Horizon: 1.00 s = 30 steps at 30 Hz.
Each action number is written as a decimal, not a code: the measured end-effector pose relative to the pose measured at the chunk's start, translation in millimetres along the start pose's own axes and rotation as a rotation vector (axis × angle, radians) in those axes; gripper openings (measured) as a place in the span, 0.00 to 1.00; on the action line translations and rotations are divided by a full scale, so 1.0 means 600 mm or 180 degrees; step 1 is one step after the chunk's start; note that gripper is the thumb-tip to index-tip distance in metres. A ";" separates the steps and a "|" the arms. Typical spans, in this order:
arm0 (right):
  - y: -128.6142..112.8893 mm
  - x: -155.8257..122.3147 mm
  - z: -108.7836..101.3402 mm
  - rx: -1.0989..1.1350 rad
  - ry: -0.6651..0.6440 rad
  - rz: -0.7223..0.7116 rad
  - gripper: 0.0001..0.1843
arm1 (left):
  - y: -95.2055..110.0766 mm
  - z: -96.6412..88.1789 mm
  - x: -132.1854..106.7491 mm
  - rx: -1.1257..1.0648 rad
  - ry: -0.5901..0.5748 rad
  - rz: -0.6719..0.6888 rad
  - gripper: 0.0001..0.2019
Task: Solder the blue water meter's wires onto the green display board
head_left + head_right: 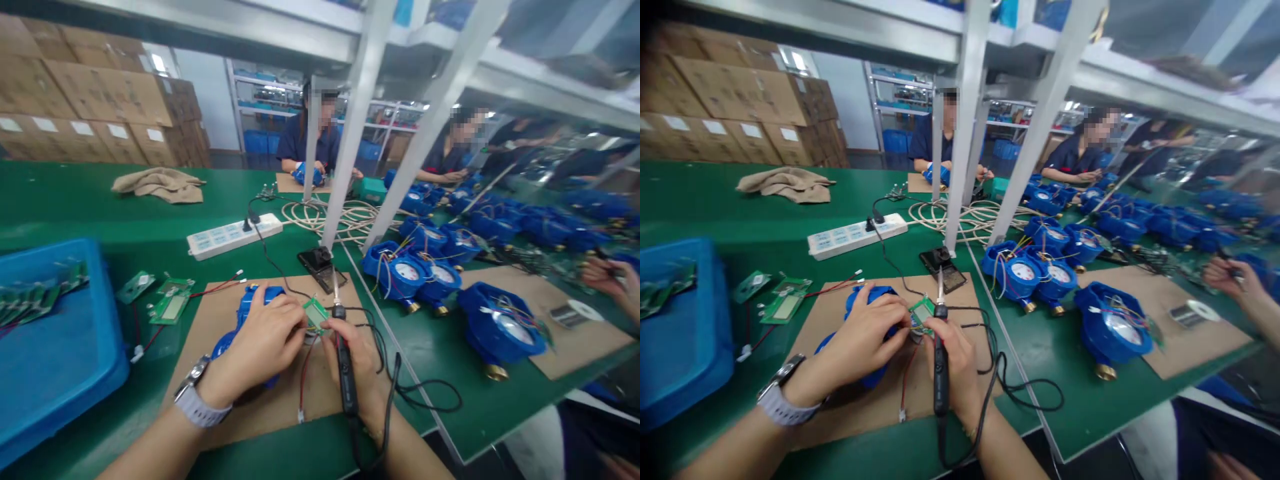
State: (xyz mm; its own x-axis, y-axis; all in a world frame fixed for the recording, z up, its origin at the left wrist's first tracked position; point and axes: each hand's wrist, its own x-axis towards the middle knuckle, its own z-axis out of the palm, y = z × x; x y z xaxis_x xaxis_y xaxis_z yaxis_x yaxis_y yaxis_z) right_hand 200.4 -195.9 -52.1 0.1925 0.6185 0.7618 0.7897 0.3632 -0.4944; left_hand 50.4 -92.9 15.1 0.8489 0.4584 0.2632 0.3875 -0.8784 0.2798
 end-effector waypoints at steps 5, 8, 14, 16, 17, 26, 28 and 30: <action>-0.002 -0.043 -0.014 -0.0311 0.0349 0.0098 0.17 | -0.021 0.025 -0.003 0.0168 0.0114 0.0205 0.09; -0.001 -0.070 -0.028 -0.0438 0.0534 0.0160 0.17 | -0.041 0.041 0.002 0.0276 0.0367 0.0264 0.12; -0.009 -0.119 -0.053 -0.0266 0.0709 0.0462 0.19 | -0.035 0.041 0.003 0.0384 0.0360 0.0329 0.17; -0.009 -0.126 -0.057 -0.0149 0.0747 0.0563 0.20 | -0.024 0.035 -0.002 0.0488 0.0305 0.0259 0.17; -0.009 -0.127 -0.059 -0.0093 0.0751 0.0595 0.21 | -0.018 0.032 -0.005 0.0558 0.0272 0.0226 0.17; -0.021 -0.138 -0.082 0.0257 0.0218 0.0212 0.25 | 0.022 0.030 -0.025 0.0902 0.0280 -0.0223 0.26; -0.027 -0.147 -0.093 0.0281 0.0117 0.0138 0.24 | 0.033 0.035 -0.030 0.0932 0.0379 -0.0320 0.29; -0.028 -0.156 -0.103 0.0302 0.0043 0.0094 0.23 | 0.043 0.038 -0.036 0.0947 0.0484 -0.0416 0.26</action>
State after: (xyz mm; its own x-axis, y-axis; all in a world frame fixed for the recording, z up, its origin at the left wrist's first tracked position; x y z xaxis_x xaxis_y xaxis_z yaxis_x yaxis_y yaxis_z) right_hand 205.0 -303.0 -89.2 0.2231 0.6207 0.7517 0.7250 0.4098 -0.5536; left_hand 50.6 -128.5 -4.6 0.7307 0.5648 0.3835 0.5960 -0.8017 0.0451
